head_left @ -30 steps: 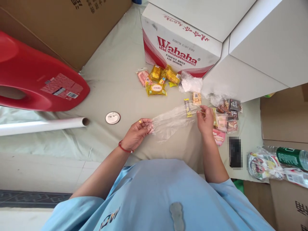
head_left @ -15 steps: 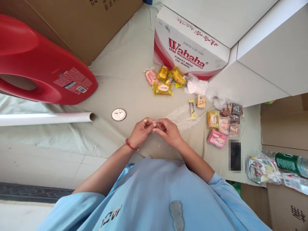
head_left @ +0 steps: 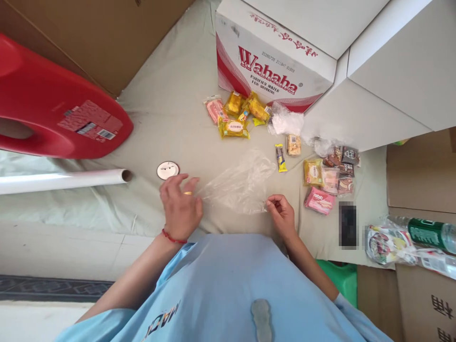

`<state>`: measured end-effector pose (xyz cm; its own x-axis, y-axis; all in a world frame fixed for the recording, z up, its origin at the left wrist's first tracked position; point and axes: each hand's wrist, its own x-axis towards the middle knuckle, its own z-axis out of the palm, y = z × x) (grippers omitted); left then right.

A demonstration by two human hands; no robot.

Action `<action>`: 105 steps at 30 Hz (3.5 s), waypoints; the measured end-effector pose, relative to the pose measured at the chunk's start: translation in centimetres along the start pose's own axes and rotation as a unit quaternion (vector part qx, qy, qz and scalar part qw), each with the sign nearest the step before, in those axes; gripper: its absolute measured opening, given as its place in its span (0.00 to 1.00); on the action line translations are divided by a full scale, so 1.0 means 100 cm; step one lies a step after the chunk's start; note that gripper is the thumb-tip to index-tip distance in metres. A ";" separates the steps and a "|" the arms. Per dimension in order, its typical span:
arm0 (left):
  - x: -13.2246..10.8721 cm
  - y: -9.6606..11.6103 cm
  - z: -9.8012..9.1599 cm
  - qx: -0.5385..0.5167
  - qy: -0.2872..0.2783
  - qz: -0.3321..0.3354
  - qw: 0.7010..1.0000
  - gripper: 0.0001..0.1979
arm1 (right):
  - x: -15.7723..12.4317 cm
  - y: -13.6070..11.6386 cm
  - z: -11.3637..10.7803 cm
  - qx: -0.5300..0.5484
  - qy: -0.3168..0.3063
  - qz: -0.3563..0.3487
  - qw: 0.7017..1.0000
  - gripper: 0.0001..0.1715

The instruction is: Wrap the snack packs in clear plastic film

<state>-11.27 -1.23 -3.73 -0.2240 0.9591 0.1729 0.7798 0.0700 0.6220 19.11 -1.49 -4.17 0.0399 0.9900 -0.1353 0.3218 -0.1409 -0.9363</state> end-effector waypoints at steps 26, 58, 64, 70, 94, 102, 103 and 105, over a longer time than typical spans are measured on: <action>0.002 0.049 0.049 0.109 -0.169 0.282 0.938 0.24 | -0.007 -0.037 -0.036 -0.283 -0.014 -0.270 0.920 0.14; 0.001 0.016 0.046 0.116 -0.201 0.174 0.957 0.33 | 0.190 -0.030 -0.074 -0.483 0.126 -0.006 0.866 0.26; 0.001 0.017 0.046 0.106 -0.205 0.168 0.958 0.34 | 0.093 -0.047 -0.047 -0.378 0.068 -0.233 0.894 0.27; 0.001 0.017 0.047 0.103 -0.191 0.164 0.962 0.34 | 0.043 -0.033 0.010 -0.411 -0.161 -0.297 0.847 0.27; -0.008 -0.013 0.010 -0.011 -0.192 0.258 0.947 0.32 | 0.007 -0.009 -0.033 -0.270 -0.162 -0.341 0.886 0.25; -0.028 -0.047 -0.021 -0.040 -0.349 0.308 0.884 0.17 | -0.040 0.030 -0.060 -0.298 -0.222 -0.295 0.880 0.15; -0.025 -0.047 -0.019 -0.042 -0.344 0.300 0.888 0.12 | -0.037 0.031 -0.058 -0.289 -0.208 -0.291 0.888 0.12; -0.014 -0.044 -0.016 -0.066 -0.342 0.274 0.896 0.10 | -0.024 0.024 -0.057 -0.268 -0.216 -0.278 0.897 0.11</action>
<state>-15.29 -3.35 -5.48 0.6176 0.7865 0.0011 0.5765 -0.4536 0.6797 25.20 -4.16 -4.19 -0.6008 0.7951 0.0835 0.5907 0.5119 -0.6237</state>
